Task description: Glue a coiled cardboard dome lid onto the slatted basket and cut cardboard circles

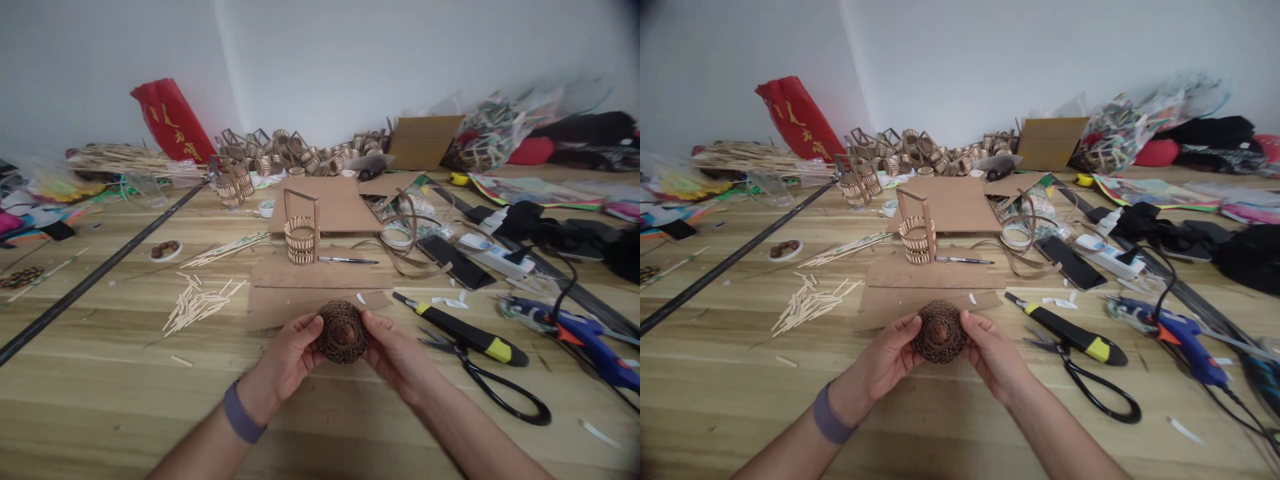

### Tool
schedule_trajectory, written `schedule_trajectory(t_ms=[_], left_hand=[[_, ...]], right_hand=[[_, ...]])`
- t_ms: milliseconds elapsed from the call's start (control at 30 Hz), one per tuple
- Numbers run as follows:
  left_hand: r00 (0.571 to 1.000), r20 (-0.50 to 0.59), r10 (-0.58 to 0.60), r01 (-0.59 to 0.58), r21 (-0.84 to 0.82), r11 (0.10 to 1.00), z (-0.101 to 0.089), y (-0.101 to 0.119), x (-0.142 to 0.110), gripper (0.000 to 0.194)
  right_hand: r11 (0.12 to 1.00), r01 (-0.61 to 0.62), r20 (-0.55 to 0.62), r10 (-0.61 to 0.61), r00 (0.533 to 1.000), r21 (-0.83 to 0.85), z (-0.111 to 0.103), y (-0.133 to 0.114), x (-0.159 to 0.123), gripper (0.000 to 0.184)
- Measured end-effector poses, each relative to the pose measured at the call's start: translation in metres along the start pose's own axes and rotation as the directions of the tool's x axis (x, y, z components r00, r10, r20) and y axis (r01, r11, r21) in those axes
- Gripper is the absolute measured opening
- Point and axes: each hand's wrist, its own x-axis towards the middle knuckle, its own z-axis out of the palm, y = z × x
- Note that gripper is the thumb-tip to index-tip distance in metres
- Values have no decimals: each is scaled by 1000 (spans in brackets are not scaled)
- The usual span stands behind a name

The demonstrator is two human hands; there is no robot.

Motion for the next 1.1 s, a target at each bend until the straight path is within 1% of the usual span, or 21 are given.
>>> schedule_trajectory(t_ms=[100,167,267,400,567,667,800,933,1033,1100], left_hand=[[1000,-28,10,-11,-34,999,0,1,0,46],[1000,-29,-3,2,-41,999,0,1,-1,45],[1000,-4,-24,24,-4,1000,0,2,-2,45],[999,10,-46,45,62,997,2,2,-4,51],[1000,20,-20,19,19,1000,3,0,-3,45],[999,31,-37,37,3,999,2,0,-3,43],[998,41,-48,47,37,998,1,1,-3,46],[999,-10,-51,51,89,995,2,1,-4,48],[997,-57,-60,65,93,994,3,1,-5,49],[996,-64,-68,74,93,993,3,1,-6,50]], right_hand=[[1000,9,-6,-9,1000,1,1,-1,0,33],[999,25,-18,-25,1000,-22,0,-2,0,31],[997,33,-14,-34,999,-76,-1,-3,-1,32],[989,10,16,-8,1000,-144,-1,-2,-2,36],[990,31,35,-27,999,-136,1,0,-2,36],[994,23,22,-21,1000,-108,0,0,-3,32],[995,16,10,-15,1000,-103,-1,0,-3,32],[991,14,-15,-16,1000,-131,0,-1,-3,33],[993,11,-38,-16,999,-118,1,-2,-4,33],[993,11,-39,-15,999,-116,1,-2,-5,34]])
